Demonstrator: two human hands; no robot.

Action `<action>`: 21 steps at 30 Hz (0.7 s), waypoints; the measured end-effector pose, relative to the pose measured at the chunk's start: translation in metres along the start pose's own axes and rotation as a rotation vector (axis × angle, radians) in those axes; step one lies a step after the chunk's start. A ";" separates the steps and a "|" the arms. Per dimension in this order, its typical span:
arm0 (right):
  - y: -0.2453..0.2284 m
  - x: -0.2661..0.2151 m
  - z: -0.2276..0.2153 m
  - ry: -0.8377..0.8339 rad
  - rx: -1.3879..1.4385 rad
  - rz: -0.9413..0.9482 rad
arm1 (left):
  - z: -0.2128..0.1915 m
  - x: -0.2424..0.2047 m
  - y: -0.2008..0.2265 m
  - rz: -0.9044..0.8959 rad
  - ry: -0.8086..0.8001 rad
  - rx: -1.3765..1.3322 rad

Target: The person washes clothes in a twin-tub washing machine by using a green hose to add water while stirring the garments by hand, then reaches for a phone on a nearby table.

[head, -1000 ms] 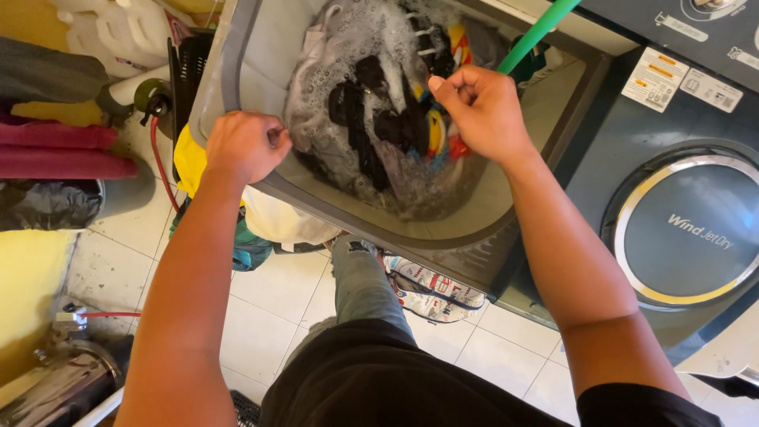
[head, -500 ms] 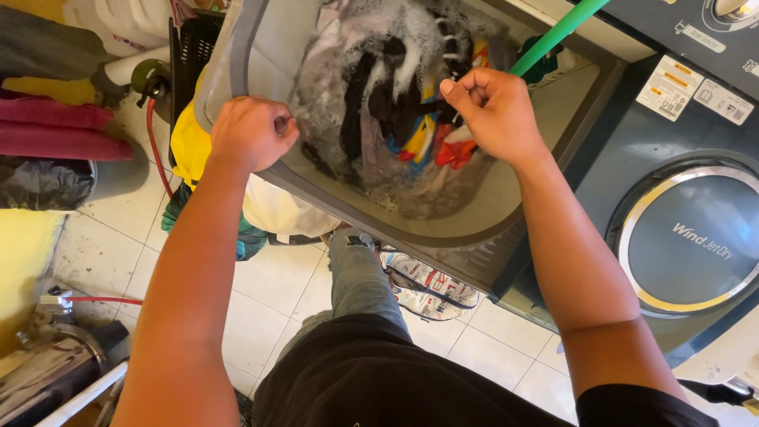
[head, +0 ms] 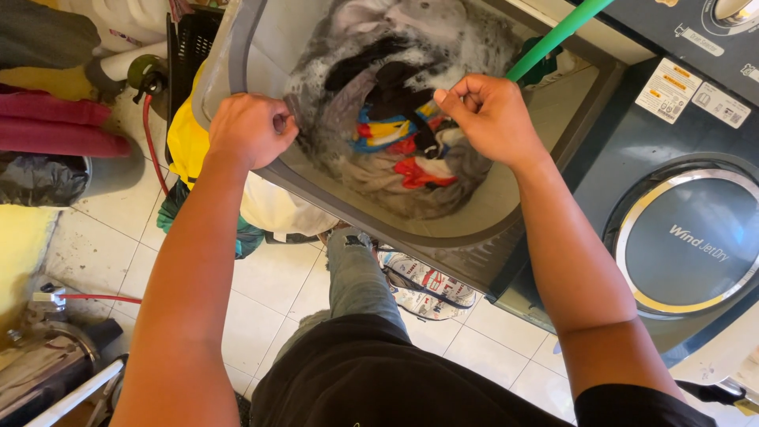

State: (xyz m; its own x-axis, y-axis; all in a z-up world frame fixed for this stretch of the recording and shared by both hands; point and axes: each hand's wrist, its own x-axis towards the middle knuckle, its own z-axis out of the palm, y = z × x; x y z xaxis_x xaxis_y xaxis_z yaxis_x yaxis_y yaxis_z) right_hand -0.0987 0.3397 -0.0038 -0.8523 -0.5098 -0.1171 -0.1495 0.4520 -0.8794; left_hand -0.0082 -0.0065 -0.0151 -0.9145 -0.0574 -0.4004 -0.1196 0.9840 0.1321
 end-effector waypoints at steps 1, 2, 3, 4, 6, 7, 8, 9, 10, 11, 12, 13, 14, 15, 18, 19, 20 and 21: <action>-0.002 0.000 0.000 -0.009 0.000 0.021 | 0.001 0.001 -0.001 0.009 0.004 0.016; -0.002 0.000 0.000 -0.011 -0.001 0.020 | 0.003 0.001 -0.002 0.008 0.005 0.014; -0.003 -0.001 0.000 -0.013 -0.005 0.032 | 0.004 0.002 -0.003 0.017 0.014 0.018; -0.004 -0.001 0.001 -0.015 -0.009 0.043 | 0.006 0.002 -0.004 0.025 0.024 0.023; -0.001 0.000 0.003 -0.019 -0.020 0.037 | 0.004 0.001 -0.003 0.013 0.019 0.013; 0.000 0.000 0.003 -0.021 -0.031 0.033 | 0.003 0.000 -0.002 0.005 0.014 0.004; -0.001 -0.001 0.004 -0.021 -0.034 0.031 | 0.012 0.003 -0.010 0.005 0.016 0.002; -0.001 -0.002 0.004 -0.055 -0.013 0.030 | 0.022 0.005 -0.018 0.032 0.089 0.047; -0.001 -0.003 0.005 -0.089 0.009 0.030 | 0.032 0.008 -0.025 0.060 0.161 0.092; -0.005 -0.005 0.005 -0.089 0.007 0.029 | 0.031 0.007 -0.025 0.060 0.163 0.090; -0.009 -0.007 0.005 -0.161 -0.045 0.043 | 0.030 0.006 -0.025 0.063 0.158 0.081; -0.012 -0.008 0.006 -0.232 -0.098 0.056 | 0.028 0.006 -0.025 0.067 0.152 0.072; -0.015 -0.008 0.005 -0.231 -0.098 0.056 | 0.029 0.006 -0.025 0.068 0.154 0.073; -0.017 -0.008 0.004 -0.288 -0.134 0.090 | 0.030 0.007 -0.025 0.064 0.153 0.069; -0.011 -0.004 0.006 -0.358 -0.191 0.123 | 0.032 0.007 -0.026 0.061 0.151 0.076; -0.007 -0.002 0.007 -0.371 -0.212 0.121 | 0.032 0.007 -0.026 0.061 0.150 0.086; -0.006 -0.002 0.008 -0.372 -0.210 0.122 | 0.031 0.006 -0.025 0.061 0.148 0.086; -0.004 -0.001 0.009 -0.384 -0.216 0.121 | 0.030 0.006 -0.024 0.061 0.153 0.083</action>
